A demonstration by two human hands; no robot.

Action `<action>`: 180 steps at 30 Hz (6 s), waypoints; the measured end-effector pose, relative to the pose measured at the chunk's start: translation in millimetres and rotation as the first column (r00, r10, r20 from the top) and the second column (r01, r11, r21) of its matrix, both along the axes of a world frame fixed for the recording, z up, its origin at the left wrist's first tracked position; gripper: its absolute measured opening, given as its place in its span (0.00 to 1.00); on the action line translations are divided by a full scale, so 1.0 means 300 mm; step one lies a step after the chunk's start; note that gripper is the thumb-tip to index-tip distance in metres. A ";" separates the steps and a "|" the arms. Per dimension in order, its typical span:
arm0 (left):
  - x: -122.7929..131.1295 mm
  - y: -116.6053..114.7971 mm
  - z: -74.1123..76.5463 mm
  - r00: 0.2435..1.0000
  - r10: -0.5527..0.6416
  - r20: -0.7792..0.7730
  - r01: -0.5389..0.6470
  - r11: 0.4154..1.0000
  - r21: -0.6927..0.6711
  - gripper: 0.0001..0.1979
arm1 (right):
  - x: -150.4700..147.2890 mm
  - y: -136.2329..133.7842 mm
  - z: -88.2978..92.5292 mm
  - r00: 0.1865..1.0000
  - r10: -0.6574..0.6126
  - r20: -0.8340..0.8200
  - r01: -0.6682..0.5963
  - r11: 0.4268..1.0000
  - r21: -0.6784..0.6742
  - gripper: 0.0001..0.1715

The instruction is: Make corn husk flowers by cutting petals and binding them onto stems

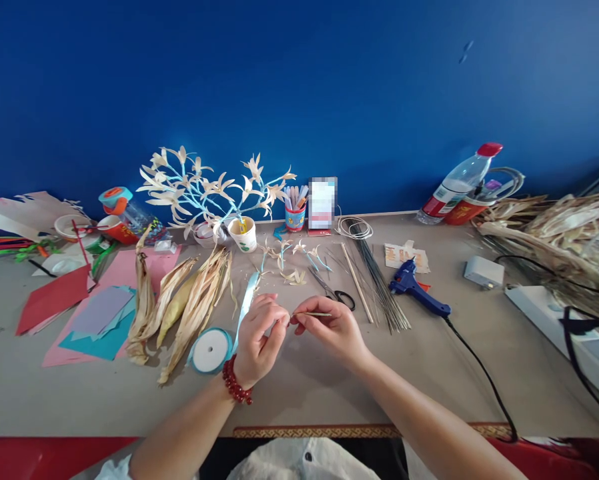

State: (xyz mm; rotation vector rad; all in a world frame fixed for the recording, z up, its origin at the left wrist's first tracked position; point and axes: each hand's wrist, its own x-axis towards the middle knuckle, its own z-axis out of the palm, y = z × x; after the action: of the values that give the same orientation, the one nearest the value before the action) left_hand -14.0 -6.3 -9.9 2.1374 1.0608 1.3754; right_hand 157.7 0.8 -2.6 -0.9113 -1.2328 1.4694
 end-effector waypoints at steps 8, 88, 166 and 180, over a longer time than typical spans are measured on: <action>0.004 -0.003 -0.001 0.998 0.016 0.069 -0.012 0.999 -0.048 0.11 | 0.006 0.002 -0.020 0.999 0.022 -0.039 -0.021 1.000 0.011 0.12; -0.001 0.016 0.017 1.000 0.000 -0.007 -0.001 0.979 -0.205 0.10 | 0.018 0.012 -0.038 0.976 -0.141 0.164 0.088 0.952 0.295 0.07; 0.001 0.017 0.012 0.876 -0.149 0.458 0.396 0.764 -0.509 0.10 | 0.026 0.013 -0.019 0.941 -0.234 0.243 0.030 0.776 0.630 0.06; -0.007 0.007 0.017 0.914 -0.138 0.381 0.335 0.786 -0.519 0.09 | 0.009 0.008 -0.038 0.996 -0.072 0.046 0.062 0.980 0.189 0.07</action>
State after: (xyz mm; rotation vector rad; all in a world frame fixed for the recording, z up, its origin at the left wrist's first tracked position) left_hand -16.0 -4.3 -4.8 1.4751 0.8852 1.0554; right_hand 160.4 3.1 -13.9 -0.8603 -1.3412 1.2601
